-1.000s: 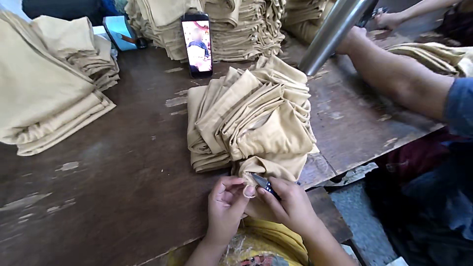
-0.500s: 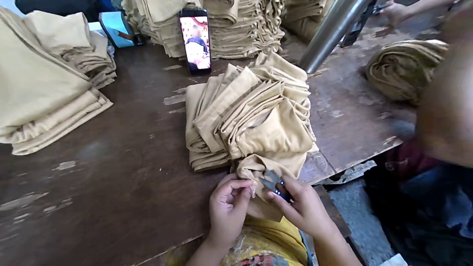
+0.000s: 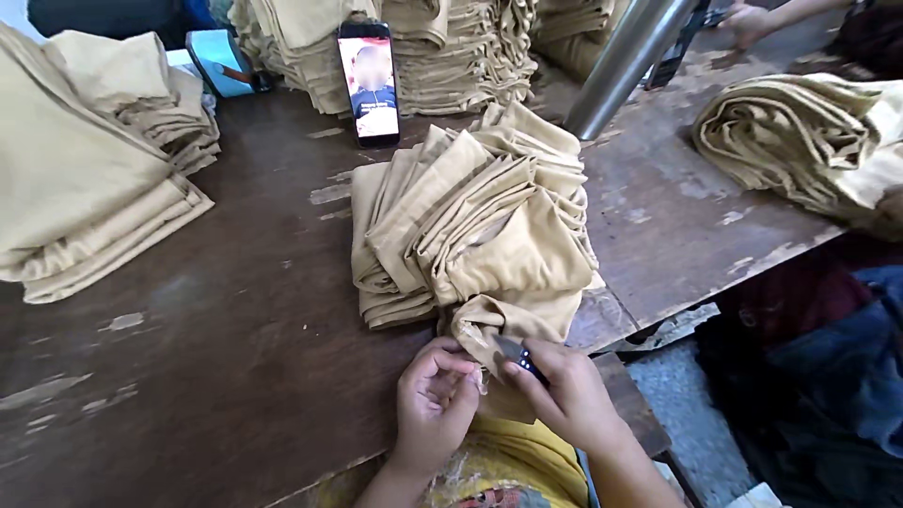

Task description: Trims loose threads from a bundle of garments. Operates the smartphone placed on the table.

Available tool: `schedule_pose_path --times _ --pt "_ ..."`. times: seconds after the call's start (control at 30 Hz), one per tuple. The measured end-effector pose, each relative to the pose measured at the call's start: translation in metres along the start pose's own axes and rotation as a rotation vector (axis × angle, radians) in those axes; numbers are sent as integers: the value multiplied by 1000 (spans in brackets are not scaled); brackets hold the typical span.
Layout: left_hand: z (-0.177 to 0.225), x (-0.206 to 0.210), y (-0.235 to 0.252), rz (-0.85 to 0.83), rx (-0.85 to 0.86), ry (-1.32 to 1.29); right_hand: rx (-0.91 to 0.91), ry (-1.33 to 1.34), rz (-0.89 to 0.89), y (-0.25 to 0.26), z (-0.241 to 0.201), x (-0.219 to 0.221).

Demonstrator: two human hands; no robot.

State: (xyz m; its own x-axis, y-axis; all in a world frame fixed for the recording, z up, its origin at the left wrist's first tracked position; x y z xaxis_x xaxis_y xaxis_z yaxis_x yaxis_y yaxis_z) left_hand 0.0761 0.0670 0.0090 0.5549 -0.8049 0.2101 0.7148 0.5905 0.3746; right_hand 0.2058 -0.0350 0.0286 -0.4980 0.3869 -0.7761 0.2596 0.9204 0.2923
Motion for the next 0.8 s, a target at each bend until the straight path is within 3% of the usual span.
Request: schedule_pose_path --times 0.13,0.27,0.43,0.6,0.8 --pt "-3 -2 4 117 -35 36 32 67 144 13 8 -14" --pt "5 -5 3 92 -31 138 7 34 135 25 20 -16" --pt "30 -21 5 -64 41 568 -245 496 220 -2 22 -43" --pt "22 -16 7 -259 -142 773 -23 139 -76 -7 35 -10" --pt "27 -22 7 -201 -139 763 -40 -133 -216 -6 18 10"
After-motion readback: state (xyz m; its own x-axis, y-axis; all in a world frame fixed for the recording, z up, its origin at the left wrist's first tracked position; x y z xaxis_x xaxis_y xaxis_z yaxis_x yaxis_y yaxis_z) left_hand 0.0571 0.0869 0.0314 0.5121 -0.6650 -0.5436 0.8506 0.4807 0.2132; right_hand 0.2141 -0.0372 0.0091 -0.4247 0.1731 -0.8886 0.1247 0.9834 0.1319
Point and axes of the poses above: each hand's wrist, its own y-axis towards the middle knuckle, its own x-axis out of the palm, z = x × y, the point moved 9 cm from there along y, towards the middle knuckle, and after that the axes turned 11 degrees about -z, right-handed, at the moved point
